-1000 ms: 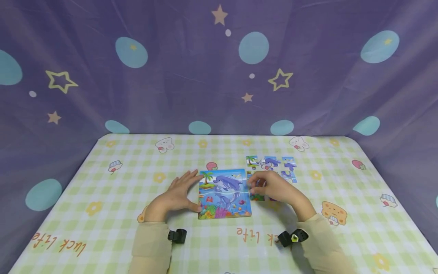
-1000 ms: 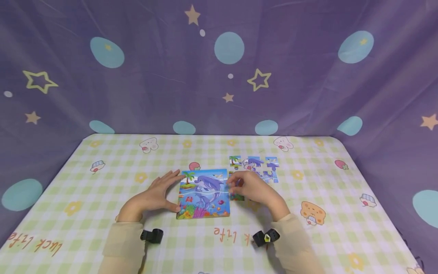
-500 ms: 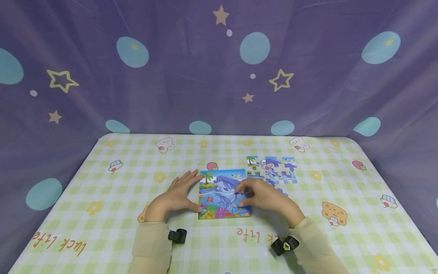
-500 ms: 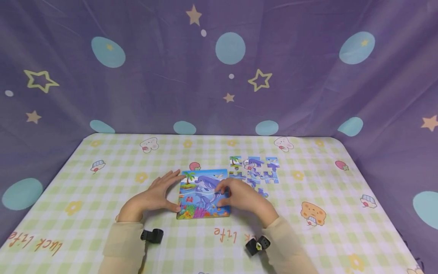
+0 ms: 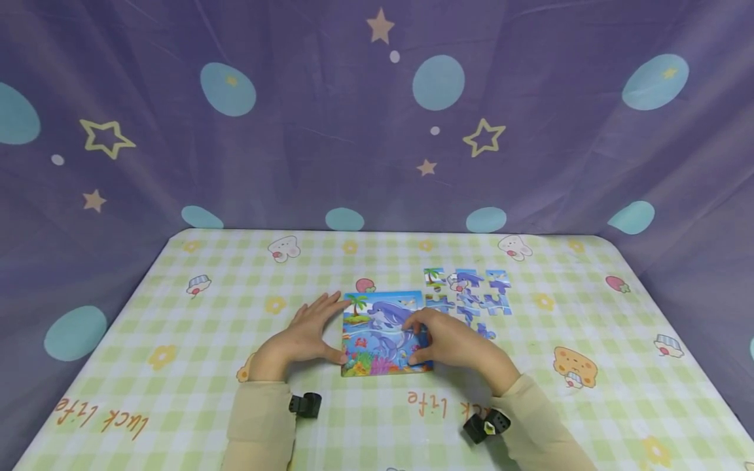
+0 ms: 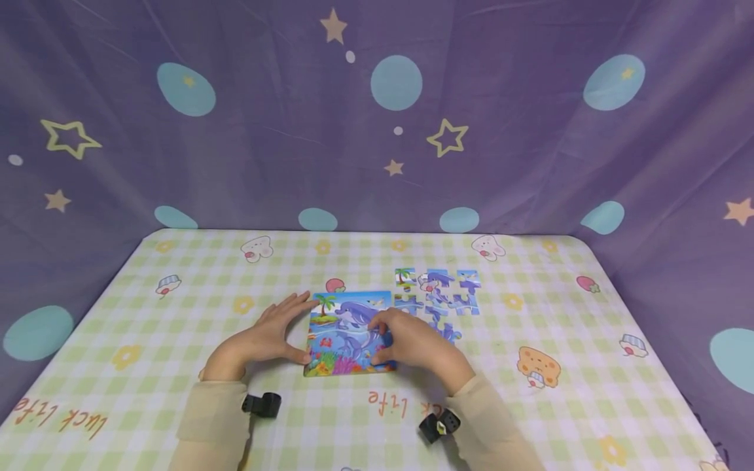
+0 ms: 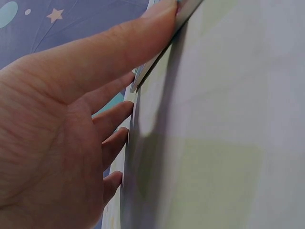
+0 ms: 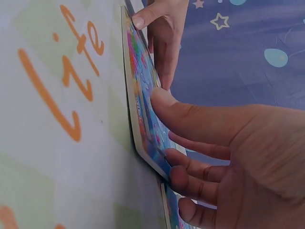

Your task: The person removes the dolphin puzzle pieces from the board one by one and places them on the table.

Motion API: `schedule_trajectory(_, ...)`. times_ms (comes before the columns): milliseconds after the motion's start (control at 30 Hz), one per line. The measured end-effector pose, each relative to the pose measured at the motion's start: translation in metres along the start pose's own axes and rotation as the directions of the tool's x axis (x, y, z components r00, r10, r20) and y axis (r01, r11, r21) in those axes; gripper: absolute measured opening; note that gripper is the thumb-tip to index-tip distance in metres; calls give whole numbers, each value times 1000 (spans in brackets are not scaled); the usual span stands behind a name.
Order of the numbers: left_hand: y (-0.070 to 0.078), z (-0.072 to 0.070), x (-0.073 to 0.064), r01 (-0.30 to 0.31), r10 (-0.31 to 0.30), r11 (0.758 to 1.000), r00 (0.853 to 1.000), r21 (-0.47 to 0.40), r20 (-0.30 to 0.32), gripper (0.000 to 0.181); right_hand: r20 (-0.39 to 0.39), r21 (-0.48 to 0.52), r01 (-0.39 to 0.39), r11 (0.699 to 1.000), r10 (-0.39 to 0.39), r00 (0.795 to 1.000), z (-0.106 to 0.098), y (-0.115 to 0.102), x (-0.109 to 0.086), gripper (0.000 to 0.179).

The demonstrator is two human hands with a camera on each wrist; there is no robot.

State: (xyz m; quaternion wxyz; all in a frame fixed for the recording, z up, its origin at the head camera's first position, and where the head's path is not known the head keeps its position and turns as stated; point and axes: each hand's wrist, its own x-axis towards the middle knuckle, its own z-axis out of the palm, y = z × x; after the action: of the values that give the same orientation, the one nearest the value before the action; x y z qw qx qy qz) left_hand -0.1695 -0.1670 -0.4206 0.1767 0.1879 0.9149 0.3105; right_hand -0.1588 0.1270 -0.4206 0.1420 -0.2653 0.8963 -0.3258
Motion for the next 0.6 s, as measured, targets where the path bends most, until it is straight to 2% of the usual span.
schedule_trajectory(333, 0, -1, 0, -6, 6, 1000, 1000, 0, -1, 104, -5, -48, -48, 998, 47, 999, 3, -4, 2, 45)
schedule_trajectory(600, 0, -1, -2, -6, 6, 1000, 1000, -5, -2, 104, -11, -28, -83, 996, 83, 997, 4, -6, 1, 43)
